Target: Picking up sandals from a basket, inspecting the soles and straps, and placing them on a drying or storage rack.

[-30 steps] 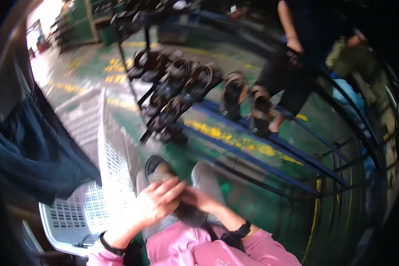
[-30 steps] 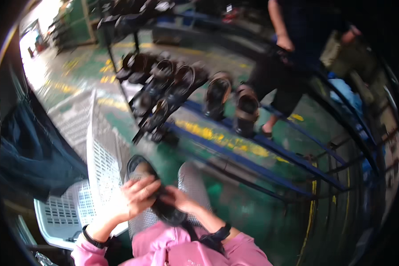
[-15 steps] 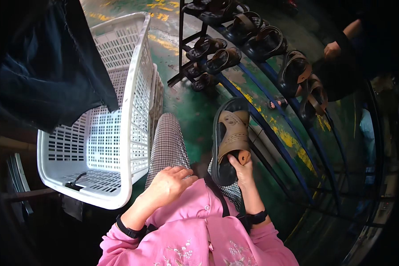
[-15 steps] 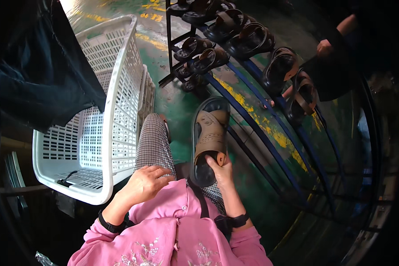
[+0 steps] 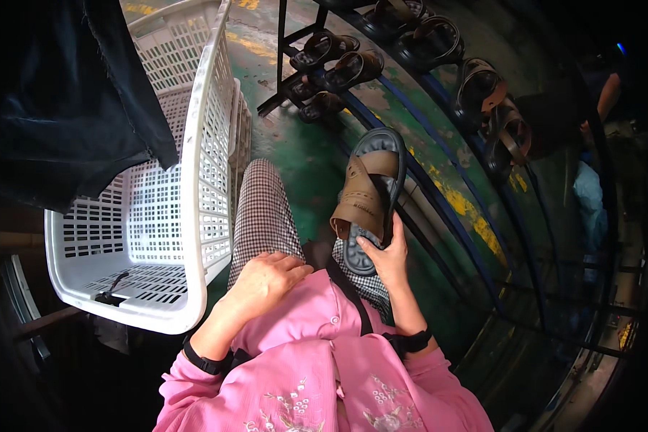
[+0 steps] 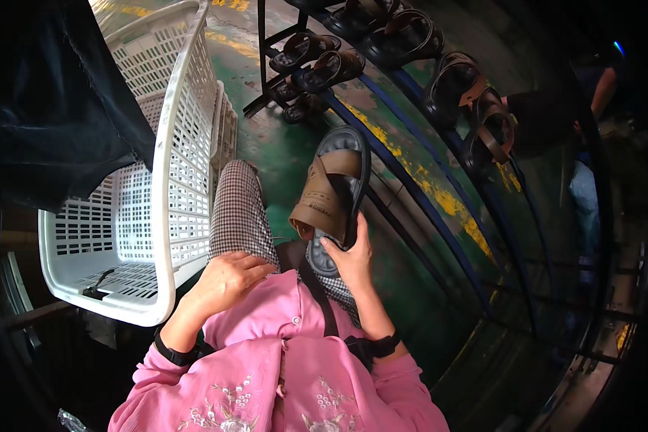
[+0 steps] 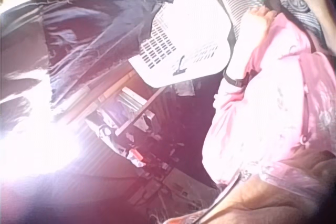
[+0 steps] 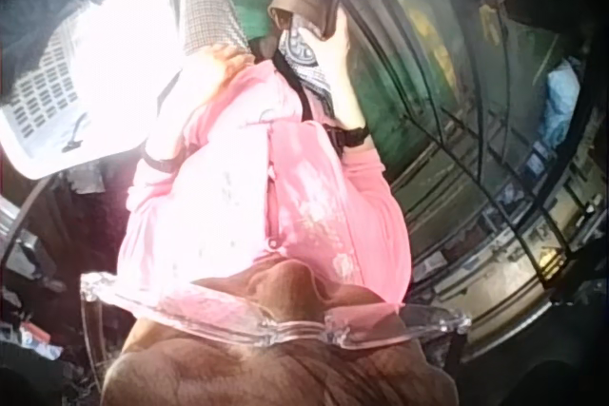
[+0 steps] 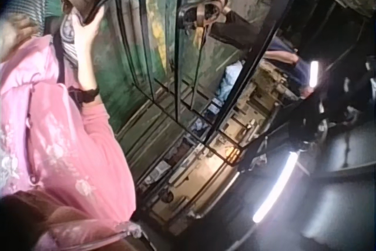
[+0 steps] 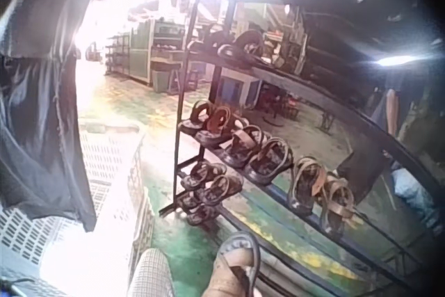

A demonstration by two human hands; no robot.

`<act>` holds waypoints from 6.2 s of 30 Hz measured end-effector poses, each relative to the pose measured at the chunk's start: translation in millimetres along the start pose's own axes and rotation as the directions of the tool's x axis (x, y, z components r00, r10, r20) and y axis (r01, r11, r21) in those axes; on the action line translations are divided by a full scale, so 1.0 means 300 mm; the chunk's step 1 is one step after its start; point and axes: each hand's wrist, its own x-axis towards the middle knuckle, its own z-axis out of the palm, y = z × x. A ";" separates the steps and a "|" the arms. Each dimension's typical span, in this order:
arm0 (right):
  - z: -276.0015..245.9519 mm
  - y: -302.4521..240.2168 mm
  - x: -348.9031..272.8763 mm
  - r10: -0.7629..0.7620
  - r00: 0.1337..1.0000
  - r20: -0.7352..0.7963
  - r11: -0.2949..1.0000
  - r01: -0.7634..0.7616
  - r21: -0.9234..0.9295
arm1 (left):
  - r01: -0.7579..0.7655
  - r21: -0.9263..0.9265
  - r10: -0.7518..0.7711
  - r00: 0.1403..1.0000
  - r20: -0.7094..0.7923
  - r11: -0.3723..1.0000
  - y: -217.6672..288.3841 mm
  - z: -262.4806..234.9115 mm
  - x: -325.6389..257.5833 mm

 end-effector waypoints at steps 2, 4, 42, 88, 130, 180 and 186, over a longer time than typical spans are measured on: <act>-0.001 -0.014 -0.003 0.013 1.000 -0.012 1.000 -0.013 -0.018 | 0.011 0.019 -0.011 1.000 0.008 1.000 0.003 -0.005 -0.007; 0.005 -0.024 -0.002 0.030 0.999 -0.010 1.000 -0.030 0.001 | 0.012 0.014 -0.012 1.000 -0.001 1.000 0.004 -0.013 -0.012; 0.105 0.058 0.017 -0.267 0.644 0.717 -0.403 -0.750 0.524 | 0.053 0.028 -0.052 0.998 -0.025 0.998 0.028 -0.223 -0.038; 0.640 1.283 1.541 0.776 0.586 0.233 0.586 -0.807 0.075 | 0.983 -0.184 -0.958 -0.068 -0.278 -0.017 -1.629 -0.235 -0.618; 0.212 -0.474 0.053 -0.301 0.662 0.687 0.888 -0.068 0.455 | -0.215 -0.976 -0.733 0.660 -0.164 0.025 -0.163 -0.364 -0.088; 0.131 0.036 0.012 -0.338 0.490 0.803 -0.387 -0.851 0.356 | 0.310 -0.947 -0.466 0.827 0.315 -0.089 -0.037 0.079 -0.012; 0.127 0.057 0.022 -0.371 0.481 0.795 -0.384 -0.858 0.340 | 0.316 -0.943 -0.461 0.825 0.328 -0.106 -0.052 0.095 0.000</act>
